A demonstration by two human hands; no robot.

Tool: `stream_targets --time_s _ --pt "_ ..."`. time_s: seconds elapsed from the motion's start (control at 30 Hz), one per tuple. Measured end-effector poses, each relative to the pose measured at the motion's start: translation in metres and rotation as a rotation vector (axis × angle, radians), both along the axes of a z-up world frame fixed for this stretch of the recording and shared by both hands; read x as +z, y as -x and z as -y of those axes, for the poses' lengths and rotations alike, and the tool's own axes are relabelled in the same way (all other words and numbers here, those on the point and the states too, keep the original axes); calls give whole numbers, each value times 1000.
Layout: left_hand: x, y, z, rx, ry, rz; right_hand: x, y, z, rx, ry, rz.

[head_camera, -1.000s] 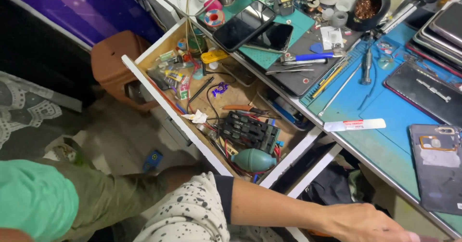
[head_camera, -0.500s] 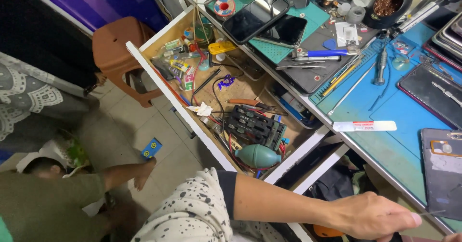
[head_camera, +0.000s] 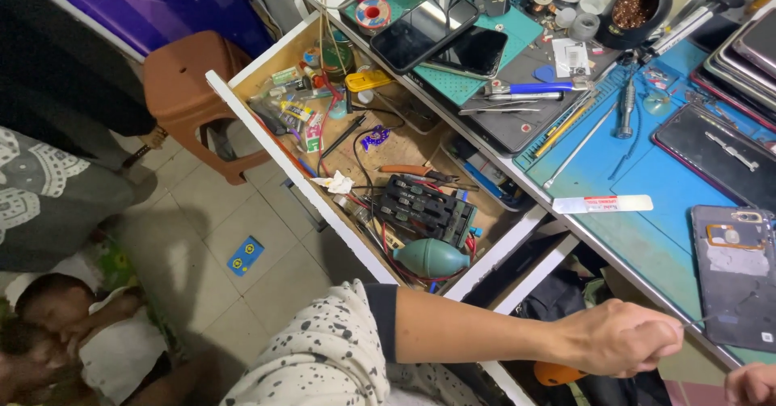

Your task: Disassembling a mobile phone by removing internal screws using an electric precision screwdriver on a repair bench.

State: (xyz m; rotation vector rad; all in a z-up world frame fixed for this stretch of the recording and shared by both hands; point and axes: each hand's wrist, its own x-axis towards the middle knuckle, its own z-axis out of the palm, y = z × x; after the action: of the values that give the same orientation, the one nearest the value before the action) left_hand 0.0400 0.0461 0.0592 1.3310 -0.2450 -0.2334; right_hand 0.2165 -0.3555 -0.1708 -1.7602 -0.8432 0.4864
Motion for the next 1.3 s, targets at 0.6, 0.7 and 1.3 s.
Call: stream_targets --time_s 0.6,0.7,1.3 --pt "-26 -41 16 335 549 -3 210 160 -256 -357 -274 -432" --pt "-23 -40 25 275 528 59 229 161 -262 -243 -595 -595" --pt "8 -48 29 321 324 -142 190 148 -238 -460 -544 -518"
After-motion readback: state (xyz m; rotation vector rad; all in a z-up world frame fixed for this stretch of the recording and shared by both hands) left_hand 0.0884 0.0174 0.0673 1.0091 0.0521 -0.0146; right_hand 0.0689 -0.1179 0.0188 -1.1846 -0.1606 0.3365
